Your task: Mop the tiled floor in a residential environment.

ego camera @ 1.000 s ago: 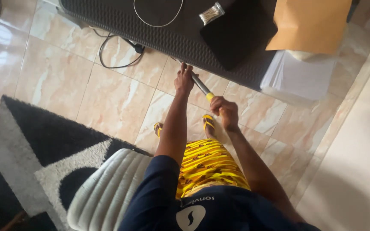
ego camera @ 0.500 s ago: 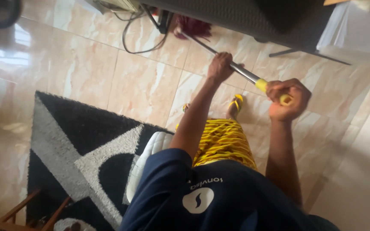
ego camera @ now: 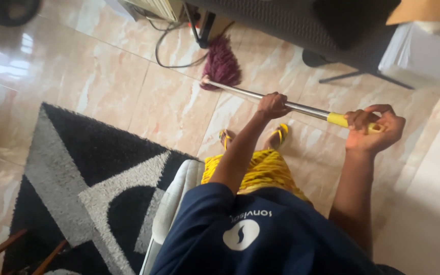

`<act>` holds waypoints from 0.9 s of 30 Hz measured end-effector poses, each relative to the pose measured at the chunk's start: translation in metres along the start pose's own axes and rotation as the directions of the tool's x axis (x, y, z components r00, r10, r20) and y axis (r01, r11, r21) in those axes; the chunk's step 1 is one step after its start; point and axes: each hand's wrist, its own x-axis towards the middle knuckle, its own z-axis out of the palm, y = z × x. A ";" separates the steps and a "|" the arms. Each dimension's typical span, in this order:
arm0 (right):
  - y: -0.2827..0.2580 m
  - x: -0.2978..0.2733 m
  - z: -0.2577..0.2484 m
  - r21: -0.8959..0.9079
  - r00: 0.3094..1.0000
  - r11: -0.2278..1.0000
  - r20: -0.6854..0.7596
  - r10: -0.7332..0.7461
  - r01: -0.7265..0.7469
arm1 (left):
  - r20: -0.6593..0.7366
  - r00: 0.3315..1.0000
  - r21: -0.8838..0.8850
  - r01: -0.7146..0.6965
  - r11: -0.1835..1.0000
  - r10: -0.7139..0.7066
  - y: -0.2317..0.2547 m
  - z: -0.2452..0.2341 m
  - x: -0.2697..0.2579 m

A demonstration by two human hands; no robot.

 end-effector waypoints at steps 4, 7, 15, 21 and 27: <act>0.033 -0.030 -0.025 0.076 0.991 0.997 -0.135 0.013 -0.002 | 0.070 0.997 0.081 -0.015 0.997 0.009 -0.036 0.028 -0.028; 0.076 -0.058 -0.034 0.155 0.976 0.988 -0.211 0.055 -0.022 | 0.072 0.997 0.155 -0.028 0.987 0.017 -0.078 0.034 -0.052; 0.156 -0.064 0.038 0.081 0.979 0.979 0.104 0.177 -0.186 | -0.007 1.000 0.333 0.027 0.942 -0.026 -0.190 -0.023 -0.062; 0.194 -0.028 0.120 0.030 0.905 0.962 0.349 0.245 -0.272 | -0.171 0.976 0.369 0.189 0.910 -0.133 -0.222 -0.113 -0.061; 0.218 -0.029 0.174 -0.054 0.836 0.939 0.441 0.327 -0.338 | -0.375 0.906 0.268 0.309 0.912 -0.197 -0.248 -0.149 -0.084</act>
